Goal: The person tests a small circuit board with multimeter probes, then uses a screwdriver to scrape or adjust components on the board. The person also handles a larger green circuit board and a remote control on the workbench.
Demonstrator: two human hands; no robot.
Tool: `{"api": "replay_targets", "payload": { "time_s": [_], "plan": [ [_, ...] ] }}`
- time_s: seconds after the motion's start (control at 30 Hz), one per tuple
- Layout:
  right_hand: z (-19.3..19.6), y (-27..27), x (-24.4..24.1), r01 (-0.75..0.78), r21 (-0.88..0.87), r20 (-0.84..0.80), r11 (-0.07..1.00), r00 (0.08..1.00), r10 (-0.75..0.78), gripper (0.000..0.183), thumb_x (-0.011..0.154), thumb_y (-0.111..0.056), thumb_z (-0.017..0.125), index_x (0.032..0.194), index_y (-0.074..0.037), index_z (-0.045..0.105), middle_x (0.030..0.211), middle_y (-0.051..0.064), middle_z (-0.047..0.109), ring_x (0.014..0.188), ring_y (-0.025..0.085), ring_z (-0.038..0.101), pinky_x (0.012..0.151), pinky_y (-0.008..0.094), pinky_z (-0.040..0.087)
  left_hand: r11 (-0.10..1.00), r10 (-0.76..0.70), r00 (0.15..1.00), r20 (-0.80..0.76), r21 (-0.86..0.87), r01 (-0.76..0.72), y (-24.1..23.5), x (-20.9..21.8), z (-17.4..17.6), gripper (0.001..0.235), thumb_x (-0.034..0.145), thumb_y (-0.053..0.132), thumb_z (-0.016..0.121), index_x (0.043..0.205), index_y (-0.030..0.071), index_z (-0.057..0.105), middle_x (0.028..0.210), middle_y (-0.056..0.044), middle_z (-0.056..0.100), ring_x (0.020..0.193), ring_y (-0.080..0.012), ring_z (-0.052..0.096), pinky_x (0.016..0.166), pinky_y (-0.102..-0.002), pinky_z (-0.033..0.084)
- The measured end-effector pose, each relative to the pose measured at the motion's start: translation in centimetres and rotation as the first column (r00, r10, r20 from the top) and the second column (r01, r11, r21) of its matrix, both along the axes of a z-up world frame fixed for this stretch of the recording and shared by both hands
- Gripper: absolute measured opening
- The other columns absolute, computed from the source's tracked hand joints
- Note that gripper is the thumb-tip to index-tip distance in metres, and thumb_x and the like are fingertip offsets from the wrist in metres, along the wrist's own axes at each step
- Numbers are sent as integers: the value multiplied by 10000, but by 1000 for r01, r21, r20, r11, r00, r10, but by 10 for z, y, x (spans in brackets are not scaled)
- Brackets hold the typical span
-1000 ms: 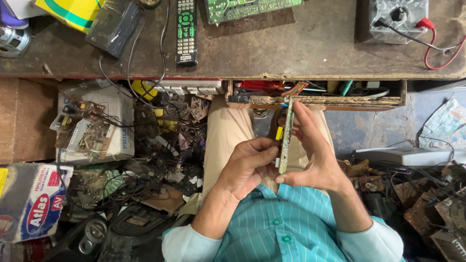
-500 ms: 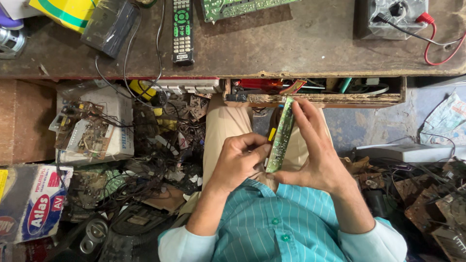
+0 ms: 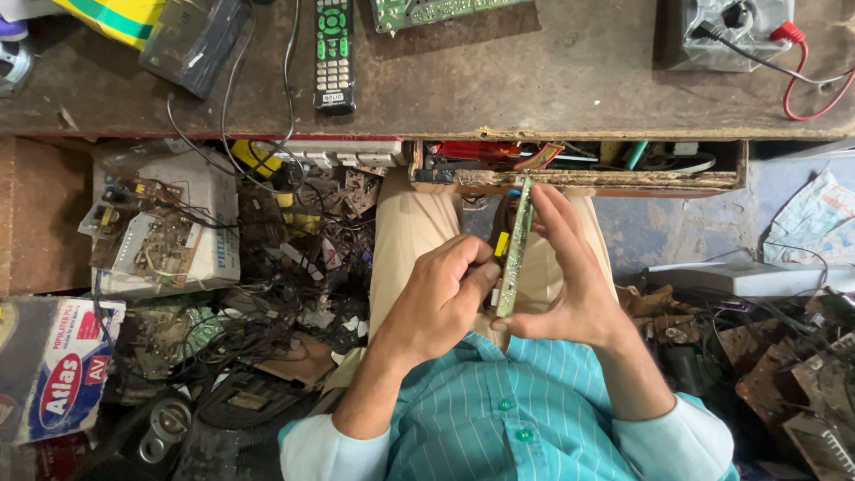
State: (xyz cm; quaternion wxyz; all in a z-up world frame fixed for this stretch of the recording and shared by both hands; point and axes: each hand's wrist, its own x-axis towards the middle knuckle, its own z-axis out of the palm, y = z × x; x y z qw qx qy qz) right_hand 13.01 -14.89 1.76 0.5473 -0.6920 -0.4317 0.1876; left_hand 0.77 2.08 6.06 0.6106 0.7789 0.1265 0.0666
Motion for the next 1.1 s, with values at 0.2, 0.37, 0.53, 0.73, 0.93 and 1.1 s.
{"api": "replay_targets", "payload": {
  "time_s": [0.2, 0.37, 0.53, 0.73, 0.93, 1.1],
  "plan": [
    [10, 1, 1, 76, -135, 285, 988, 958, -35, 1327, 495, -412, 962, 1584, -10, 319, 1605, 249, 307, 1505, 418, 354, 1217, 509, 346, 985, -37, 998, -50, -173, 28, 17, -8, -10, 160, 1024, 114, 569, 909, 5, 595, 787, -26, 562, 697, -110, 537, 625, -288, 435],
    [15, 0, -1, 72, -102, 239, 992, 970, -46, 1289, 538, -387, 960, 1594, -13, 323, 1621, 270, 290, 1520, 430, 350, 1226, 519, 344, 857, 56, 990, -126, -504, -112, 28, -10, -26, 184, 1044, 176, 578, 898, 71, 617, 695, 83, 464, 591, -1, 373, 480, -203, 278],
    [6, 2, -2, 11, 90, 53, 996, 998, -16, 1278, 609, -352, 934, 1652, -56, 259, 1686, 202, 248, 1576, 346, 335, 1249, 476, 406, 694, 106, 983, -149, -697, -180, 9, -5, -32, 222, 1045, 203, 582, 1032, 4, 680, 792, 18, 636, 672, -44, 562, 563, -205, 454],
    [-19, 1, -8, 14, 260, -245, 966, 968, 52, 1438, 654, -321, 964, 1741, -73, 55, 1674, 127, 305, 1522, 283, 420, 1289, 430, 320, 704, 117, 993, -2, -705, -84, -22, -17, -29, 253, 1054, 126, 594, 1223, -38, 686, 1000, -41, 739, 879, -69, 682, 777, -227, 572],
    [-25, -3, -11, 6, 292, -213, 956, 975, 59, 1441, 645, -328, 971, 1712, -61, 41, 1795, 130, 152, 1525, 283, 402, 1324, 453, 327, 743, 160, 987, -8, -657, -126, -29, -19, -30, 202, 1012, 69, 660, 1170, -45, 710, 964, -36, 736, 851, -56, 666, 740, -213, 561],
    [-7, -9, -11, -11, 196, -1, 981, 1000, 11, 1409, 622, -339, 964, 1709, -110, 97, 1788, 138, 106, 1550, 310, 404, 1283, 469, 392, 649, 151, 986, -67, -746, -150, -32, -21, -42, 170, 968, 37, 725, 1113, -51, 724, 884, -39, 716, 758, -67, 643, 651, -215, 540]
  ]
}}
